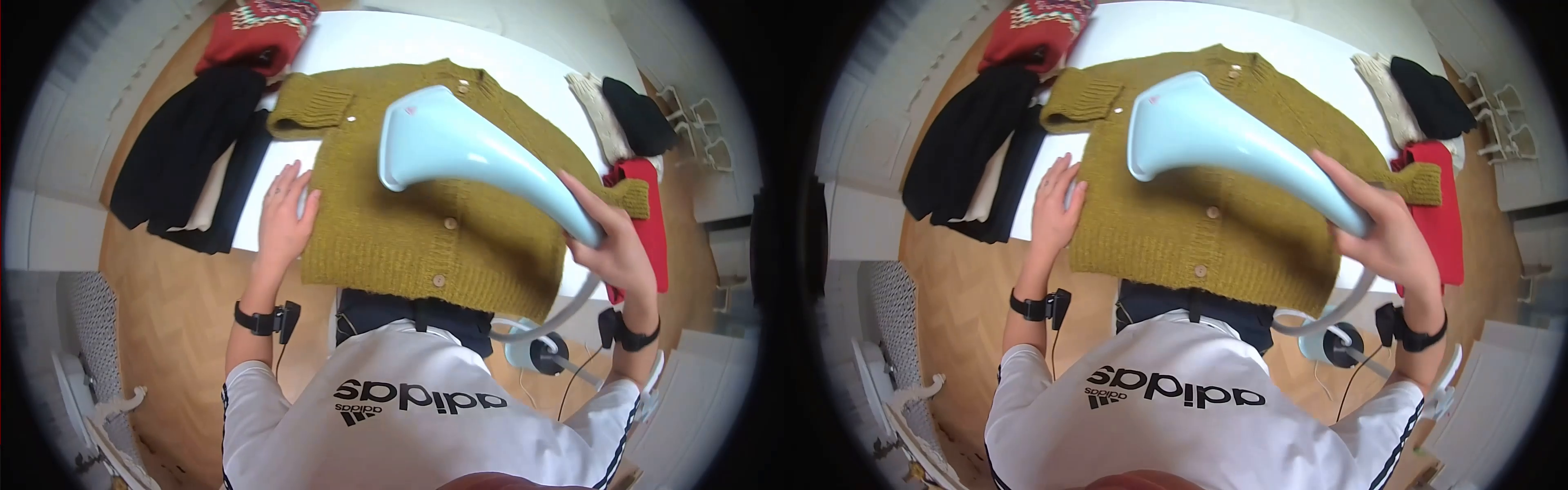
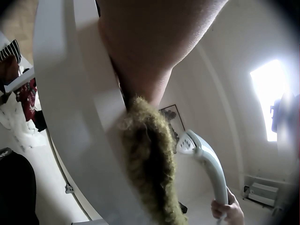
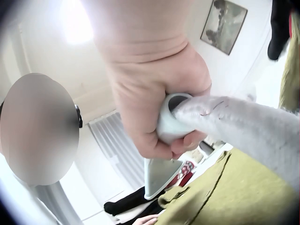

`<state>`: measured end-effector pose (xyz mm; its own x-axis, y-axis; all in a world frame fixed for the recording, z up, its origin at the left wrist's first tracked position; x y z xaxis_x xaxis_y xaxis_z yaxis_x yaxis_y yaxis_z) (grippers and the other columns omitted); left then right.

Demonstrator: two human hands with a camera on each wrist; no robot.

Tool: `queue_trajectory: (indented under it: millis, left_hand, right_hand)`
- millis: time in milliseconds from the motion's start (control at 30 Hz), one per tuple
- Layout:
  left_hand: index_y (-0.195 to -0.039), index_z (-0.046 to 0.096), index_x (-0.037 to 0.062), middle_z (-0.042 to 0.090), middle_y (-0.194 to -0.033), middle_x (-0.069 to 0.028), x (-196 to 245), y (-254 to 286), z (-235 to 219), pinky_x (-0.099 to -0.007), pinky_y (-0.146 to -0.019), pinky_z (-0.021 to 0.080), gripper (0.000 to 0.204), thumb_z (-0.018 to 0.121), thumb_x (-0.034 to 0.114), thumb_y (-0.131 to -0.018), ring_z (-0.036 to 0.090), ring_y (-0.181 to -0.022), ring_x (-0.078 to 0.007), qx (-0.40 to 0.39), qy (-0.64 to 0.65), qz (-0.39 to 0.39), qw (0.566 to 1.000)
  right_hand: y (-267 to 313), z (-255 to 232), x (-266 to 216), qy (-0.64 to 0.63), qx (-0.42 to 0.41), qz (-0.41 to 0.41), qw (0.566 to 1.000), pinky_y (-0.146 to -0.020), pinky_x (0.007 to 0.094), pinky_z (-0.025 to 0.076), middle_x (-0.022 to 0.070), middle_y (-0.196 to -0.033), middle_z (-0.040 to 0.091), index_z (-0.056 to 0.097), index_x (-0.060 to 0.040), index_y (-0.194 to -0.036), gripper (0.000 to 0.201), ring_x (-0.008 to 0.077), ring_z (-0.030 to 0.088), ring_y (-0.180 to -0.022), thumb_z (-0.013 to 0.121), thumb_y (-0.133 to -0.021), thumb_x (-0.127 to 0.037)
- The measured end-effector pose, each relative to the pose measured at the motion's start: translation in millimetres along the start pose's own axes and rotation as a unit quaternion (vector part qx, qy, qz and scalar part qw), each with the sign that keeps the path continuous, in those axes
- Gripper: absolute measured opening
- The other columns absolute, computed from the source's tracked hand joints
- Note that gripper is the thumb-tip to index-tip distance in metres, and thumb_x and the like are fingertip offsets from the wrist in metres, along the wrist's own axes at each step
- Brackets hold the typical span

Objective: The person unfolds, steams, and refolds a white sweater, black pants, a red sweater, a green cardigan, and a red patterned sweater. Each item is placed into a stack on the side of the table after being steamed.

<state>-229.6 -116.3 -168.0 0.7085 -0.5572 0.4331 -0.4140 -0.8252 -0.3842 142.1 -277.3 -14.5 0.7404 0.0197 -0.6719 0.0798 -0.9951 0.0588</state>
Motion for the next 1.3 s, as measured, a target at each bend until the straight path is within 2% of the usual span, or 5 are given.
queue_trajectory:
  millis: [300,600,800,1033,1300]
  left_hand:
    - [-0.129,0.066,-0.0001,0.059,-0.146,-0.0194,-0.5,4.2,-7.8,-0.0449,-0.118,0.038,0.036,0.065,0.021,-0.099,0.050,-0.140,-0.0381,0.008,0.012,-0.009,1.000]
    - [-0.129,0.066,-0.0008,0.057,-0.148,-0.0198,2.0,1.2,-2.4,-0.0457,-0.118,0.038,0.035,0.064,0.017,-0.099,0.050,-0.140,-0.0378,-0.007,0.018,-0.006,1.000]
    - [-0.131,0.064,-0.0003,0.056,-0.150,-0.0176,0.0,0.6,0.0,-0.0455,-0.118,0.037,0.036,0.064,0.016,-0.099,0.048,-0.142,-0.0367,-0.026,0.007,-0.028,0.999]
    - [-0.130,0.064,-0.0010,0.056,-0.149,-0.0178,-4.3,3.6,1.5,-0.0452,-0.118,0.037,0.036,0.063,0.017,-0.099,0.048,-0.143,-0.0365,-0.024,0.014,-0.038,0.999]
    - [-0.128,0.065,-0.0019,0.057,-0.147,-0.0193,-3.0,2.3,0.1,-0.0454,-0.119,0.037,0.034,0.063,0.017,-0.099,0.048,-0.142,-0.0377,-0.014,0.018,-0.029,0.999]
  right_hand:
    - [-105.6,40.6,-29.1,0.002,0.029,-0.074,0.997,-0.082,0.0294,0.052,0.0086,-0.087,0.062,0.046,-0.0222,-0.158,0.084,0.0141,0.057,-0.078,0.059,-0.080,0.003]
    - [25.1,-63.9,77.4,0.096,0.131,0.159,0.974,-0.080,0.0284,0.051,0.0117,-0.084,0.063,0.048,-0.0210,-0.157,0.083,0.0145,0.057,-0.076,0.060,-0.078,0.002]
    - [96.4,-107.7,94.1,0.083,0.218,0.242,0.942,-0.083,0.0260,0.049,0.0084,-0.110,0.067,0.051,-0.0186,-0.155,0.080,0.0121,0.059,-0.089,0.058,-0.079,0.007]
    - [58.7,-67.9,84.8,0.034,0.183,0.118,0.975,-0.086,0.0286,0.052,0.0089,-0.099,0.064,0.046,-0.0181,-0.158,0.084,0.0138,0.062,-0.090,0.060,-0.079,0.007]
    - [75.3,-31.5,69.0,0.106,0.255,-0.017,0.961,-0.087,0.0308,0.053,0.0162,-0.112,0.069,0.056,-0.0055,-0.148,0.074,0.0225,0.068,-0.095,0.070,-0.077,0.009]
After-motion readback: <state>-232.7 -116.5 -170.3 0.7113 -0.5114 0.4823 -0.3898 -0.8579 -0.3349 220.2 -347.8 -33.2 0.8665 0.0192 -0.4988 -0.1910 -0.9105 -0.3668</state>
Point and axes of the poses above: each hand's wrist, its own y-axis away from the middle knuckle, its own z-axis out of the palm, x = y × z, the point moved 10 cm from there along -y, towards the middle knuckle
